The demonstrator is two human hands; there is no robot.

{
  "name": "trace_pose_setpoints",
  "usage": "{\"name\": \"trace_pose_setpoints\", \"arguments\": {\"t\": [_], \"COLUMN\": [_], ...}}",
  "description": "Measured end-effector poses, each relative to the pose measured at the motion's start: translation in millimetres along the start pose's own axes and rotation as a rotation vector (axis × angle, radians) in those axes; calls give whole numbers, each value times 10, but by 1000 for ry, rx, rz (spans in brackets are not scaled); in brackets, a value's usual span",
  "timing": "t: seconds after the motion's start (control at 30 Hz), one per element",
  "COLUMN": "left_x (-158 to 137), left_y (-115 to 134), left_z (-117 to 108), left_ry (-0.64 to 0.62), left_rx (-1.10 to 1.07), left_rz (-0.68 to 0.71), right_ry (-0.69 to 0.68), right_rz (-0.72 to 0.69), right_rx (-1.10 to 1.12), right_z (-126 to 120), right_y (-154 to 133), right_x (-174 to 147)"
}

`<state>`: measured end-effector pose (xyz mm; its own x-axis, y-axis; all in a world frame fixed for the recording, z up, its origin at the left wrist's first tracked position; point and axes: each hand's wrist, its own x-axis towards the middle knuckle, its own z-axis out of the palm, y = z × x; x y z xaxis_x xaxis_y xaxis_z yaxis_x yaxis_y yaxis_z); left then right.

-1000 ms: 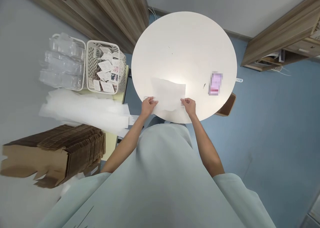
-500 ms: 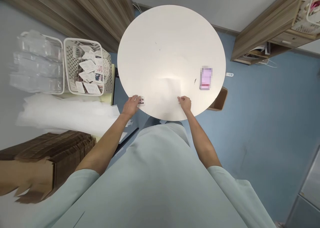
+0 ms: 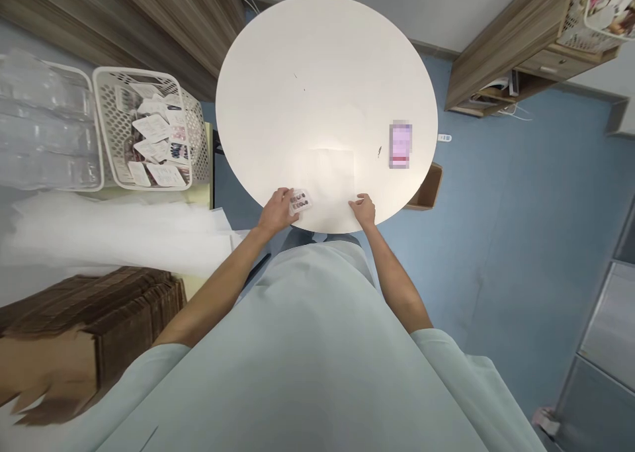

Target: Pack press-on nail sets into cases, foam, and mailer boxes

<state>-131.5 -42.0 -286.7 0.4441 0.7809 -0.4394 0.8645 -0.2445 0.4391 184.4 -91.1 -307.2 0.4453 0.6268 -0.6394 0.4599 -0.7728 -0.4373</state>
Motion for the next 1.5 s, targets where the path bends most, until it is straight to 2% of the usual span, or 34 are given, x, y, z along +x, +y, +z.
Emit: {"name": "trace_pose_setpoints", "arguments": {"t": [0.17,0.37,0.57,0.77,0.87,1.0,1.07,1.17,1.37,1.5], "left_x": [143,176,182,135,51,-33,-46,-42,18,56], "left_y": [401,440,404,430,393,340,343,393,483,465], "left_z": [164,311,391,434,448,484,503,522,547,571], "left_ry": [-84,-152,-156,-124,-34,82,83,73,111,106], "left_rx": [25,67,83,7,-141,-413,-513,-635,-639,-609], "left_rz": [119,121,122,78,5,-277,-379,-430,-548,-563], "right_ry": [-2,-61,-23,-108,-159,-215,-236,-266,-304,-260], "right_rz": [56,55,-128,-382,-454,-470,-470,-463,-448,-419], "right_rx": [11,46,-69,-230,-301,-366,-389,-403,-407,-324], "right_z": [56,98,93,231,373,564,648,759,896,796], "right_y": [69,91,-62,-327,-431,-511,-529,-544,-556,-499], "right_x": [-126,-302,-564,-782,-803,-771,-748,-721,-712,-694]}}
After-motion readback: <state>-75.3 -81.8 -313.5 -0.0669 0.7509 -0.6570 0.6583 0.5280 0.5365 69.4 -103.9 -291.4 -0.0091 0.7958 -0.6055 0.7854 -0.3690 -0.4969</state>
